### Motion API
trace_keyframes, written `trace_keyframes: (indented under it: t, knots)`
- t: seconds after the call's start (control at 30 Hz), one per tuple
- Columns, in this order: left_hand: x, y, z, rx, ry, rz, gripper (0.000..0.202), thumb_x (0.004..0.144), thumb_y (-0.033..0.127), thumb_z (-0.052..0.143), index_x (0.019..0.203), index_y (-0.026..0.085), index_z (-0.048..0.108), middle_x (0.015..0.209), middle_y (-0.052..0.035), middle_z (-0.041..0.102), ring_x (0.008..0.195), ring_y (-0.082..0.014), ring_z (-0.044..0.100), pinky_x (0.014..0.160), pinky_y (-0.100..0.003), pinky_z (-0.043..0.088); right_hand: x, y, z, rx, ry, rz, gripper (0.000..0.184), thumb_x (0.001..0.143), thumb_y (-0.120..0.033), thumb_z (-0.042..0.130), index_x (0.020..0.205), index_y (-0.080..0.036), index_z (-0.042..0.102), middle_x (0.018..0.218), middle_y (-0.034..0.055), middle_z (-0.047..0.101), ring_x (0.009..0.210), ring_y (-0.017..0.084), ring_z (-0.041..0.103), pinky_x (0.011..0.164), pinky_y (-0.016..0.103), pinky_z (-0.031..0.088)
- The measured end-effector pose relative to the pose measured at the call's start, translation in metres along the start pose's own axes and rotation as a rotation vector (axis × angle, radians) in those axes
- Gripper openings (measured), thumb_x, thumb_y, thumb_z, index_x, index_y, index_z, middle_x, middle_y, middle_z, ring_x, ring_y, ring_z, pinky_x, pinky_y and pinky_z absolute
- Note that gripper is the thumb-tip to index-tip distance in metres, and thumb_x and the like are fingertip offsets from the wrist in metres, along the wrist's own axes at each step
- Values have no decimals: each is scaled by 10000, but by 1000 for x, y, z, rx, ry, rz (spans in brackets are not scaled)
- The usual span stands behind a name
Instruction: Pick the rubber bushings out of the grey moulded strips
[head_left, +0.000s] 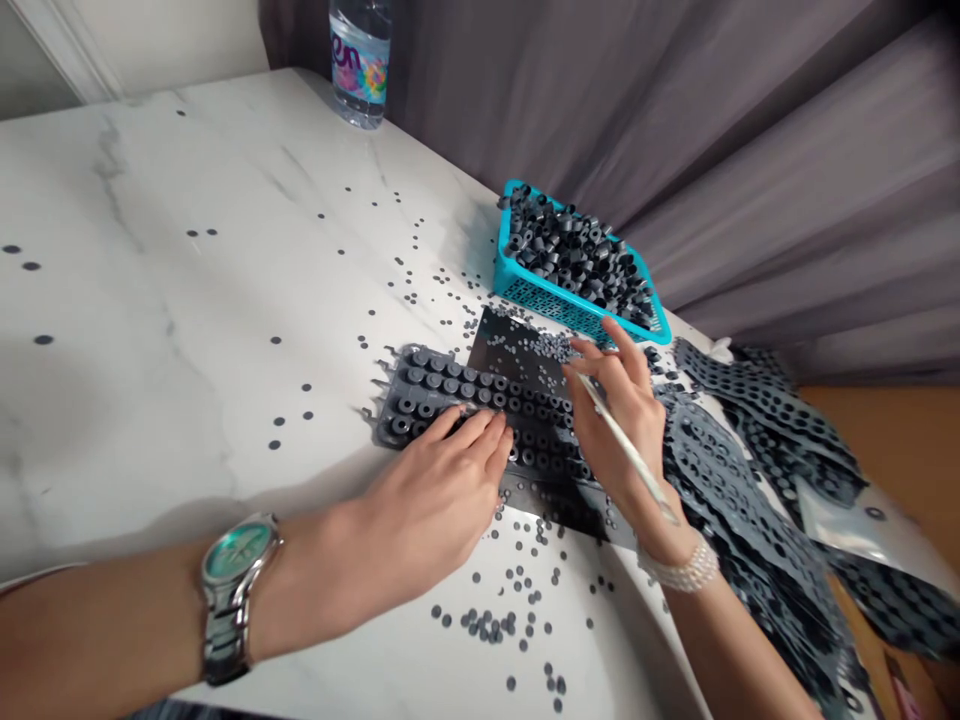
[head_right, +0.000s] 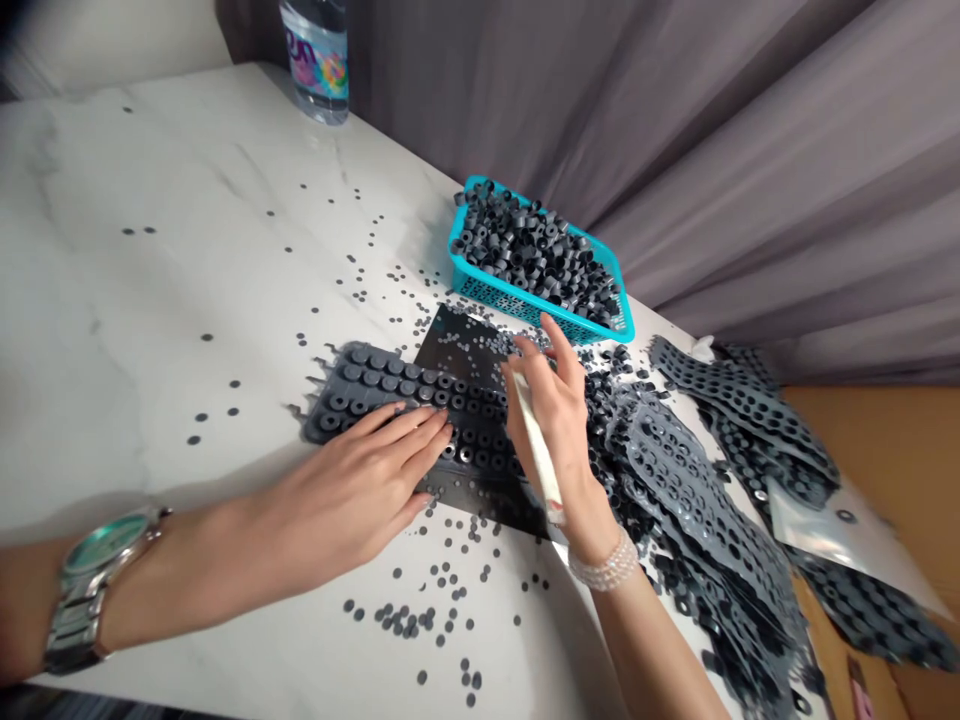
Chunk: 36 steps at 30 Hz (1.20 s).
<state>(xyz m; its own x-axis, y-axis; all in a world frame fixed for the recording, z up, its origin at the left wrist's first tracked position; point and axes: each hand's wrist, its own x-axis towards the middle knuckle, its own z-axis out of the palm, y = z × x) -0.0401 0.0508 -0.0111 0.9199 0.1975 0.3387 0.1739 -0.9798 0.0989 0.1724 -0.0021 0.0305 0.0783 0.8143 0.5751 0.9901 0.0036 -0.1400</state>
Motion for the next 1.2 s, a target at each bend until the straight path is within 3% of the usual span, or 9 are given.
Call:
trace_keyframes:
  t: [0.1, 0.23, 0.4, 0.77, 0.9, 1.03, 1.1, 1.2]
  knots:
    - [1, 0, -2, -8, -10, 6, 539, 906, 298, 453, 1379, 40, 462, 1440, -172, 498, 1344, -278, 423, 1160, -452, 228, -2, -1, -4, -35, -24, -13, 99, 903, -172, 577, 960, -248, 606, 1210, 74, 665, 1273, 294, 529, 963, 480, 474]
    - [1, 0, -2, -6, -8, 8, 504, 904, 297, 455, 1345, 59, 503, 1434, -170, 504, 1345, -285, 422, 1168, -471, 204, -5, -15, -1, 24, -59, -92, 106, 884, -153, 614, 924, -250, 599, 1044, 35, 729, 1155, 249, 608, 932, 445, 460]
    - [0, 1, 2, -3, -4, 18, 425, 891, 321, 477, 1239, 105, 591, 1407, -161, 529, 1325, -296, 437, 1159, -494, 202, -4, -27, 10, 112, -164, -252, 109, 893, -128, 590, 936, -228, 597, 1131, 50, 724, 1193, 245, 579, 913, 430, 440]
    - [-3, 4, 4, 22, -6, 9, 466, 880, 324, 497, 1277, 91, 569, 1408, -180, 521, 1317, -328, 435, 1130, -522, 247, 0, -21, 15, 129, -264, -347, 159, 925, -131, 531, 1026, -237, 593, 1182, 51, 706, 1266, 243, 531, 914, 426, 424]
    - [-3, 4, 2, 8, -22, 13, 478, 892, 317, 479, 1302, 83, 551, 1419, -176, 514, 1324, -317, 433, 1134, -506, 250, 6, -13, 26, 92, -153, -300, 159, 925, -127, 531, 1000, -250, 596, 1152, 45, 713, 1227, 235, 563, 921, 430, 429]
    - [-3, 5, 1, 8, -20, 9, 523, 906, 304, 451, 1366, 59, 485, 1453, -178, 482, 1353, -300, 407, 1139, -493, 248, 12, -2, 32, 66, 43, -65, 104, 923, -155, 542, 904, -240, 600, 1087, 60, 714, 1154, 234, 607, 895, 436, 471]
    - [-3, 5, 2, 10, -24, 5, 542, 901, 305, 457, 1381, 54, 466, 1460, -179, 474, 1363, -302, 397, 1144, -496, 241, 10, -1, 28, 85, 36, -24, 80, 914, -175, 561, 902, -238, 609, 1113, 67, 702, 1177, 245, 593, 903, 450, 484]
    - [-3, 6, 4, 10, -30, -5, 541, 882, 324, 492, 1361, 72, 493, 1458, -175, 477, 1369, -313, 387, 1154, -503, 226, -1, -9, 17, 129, -58, -108, 100, 889, -155, 596, 935, -241, 619, 1145, 58, 700, 1192, 250, 574, 905, 460, 486]
